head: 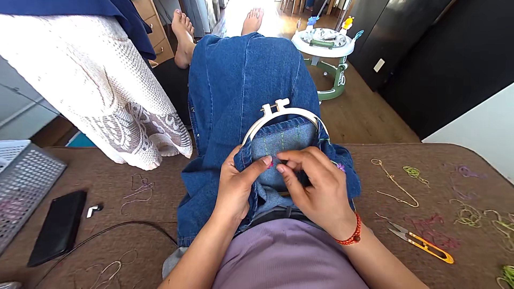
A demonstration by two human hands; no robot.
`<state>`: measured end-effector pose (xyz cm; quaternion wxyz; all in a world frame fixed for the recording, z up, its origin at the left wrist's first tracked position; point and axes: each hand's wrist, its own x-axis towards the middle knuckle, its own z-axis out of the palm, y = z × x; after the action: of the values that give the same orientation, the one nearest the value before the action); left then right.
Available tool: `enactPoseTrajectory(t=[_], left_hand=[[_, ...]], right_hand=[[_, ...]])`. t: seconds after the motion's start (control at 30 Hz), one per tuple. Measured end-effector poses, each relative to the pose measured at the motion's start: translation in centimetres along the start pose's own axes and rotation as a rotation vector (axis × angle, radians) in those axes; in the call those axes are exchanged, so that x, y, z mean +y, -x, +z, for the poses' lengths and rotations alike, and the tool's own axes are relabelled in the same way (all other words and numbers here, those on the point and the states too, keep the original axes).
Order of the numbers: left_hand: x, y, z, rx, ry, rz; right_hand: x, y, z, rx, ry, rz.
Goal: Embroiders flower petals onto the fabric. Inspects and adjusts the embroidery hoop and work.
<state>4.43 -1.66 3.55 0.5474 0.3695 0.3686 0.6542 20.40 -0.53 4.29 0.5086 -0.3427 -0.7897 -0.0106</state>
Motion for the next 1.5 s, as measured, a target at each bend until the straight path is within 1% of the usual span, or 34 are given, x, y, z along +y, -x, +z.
enactPoseTrajectory(t=[0.13, 0.6, 0.97, 1.07, 1.17, 1.23, 1.37, 1.43, 1.5], left_hand=[[-0.2, 0.0, 0.0, 0.009, -0.003, 0.009], [-0.3, -0.1, 0.0, 0.036, -0.013, 0.022], [-0.1, -0.1, 0.0, -0.011, -0.047, 0.044], [-0.1, -0.1, -0.1, -0.026, -0.053, 0.044], [-0.1, 0.1, 0.1, -0.042, -0.064, 0.06], [-0.2, 0.1, 0.0, -0.056, -0.097, 0.113], [-0.5, 0.1, -0.2, -0.083, -0.121, 0.206], [-0.6, 0.1, -0.1, -0.1, -0.132, 0.234], [-0.6, 0.1, 0.1, -0.079, -0.141, 0.228]], right_hand=[[0.3, 0.1, 0.2, -0.048, 0.048, 0.05], [0.3, 0.1, 0.0, -0.065, 0.049, 0.06], [0.5, -0.3, -0.2, -0.055, 0.025, 0.083], [0.4, -0.6, -0.3, -0.068, -0.043, 0.147], [0.4, -1.1, -0.4, -0.094, -0.233, 0.238], [0.3, -1.5, -0.5, -0.108, -0.248, 0.195], [-0.6, -1.9, -0.6, -0.123, -0.001, -0.026], [-1.1, -1.8, -0.4, -0.068, -0.065, -0.091], [-1.8, -1.5, -0.4, -0.037, -0.269, -0.041]])
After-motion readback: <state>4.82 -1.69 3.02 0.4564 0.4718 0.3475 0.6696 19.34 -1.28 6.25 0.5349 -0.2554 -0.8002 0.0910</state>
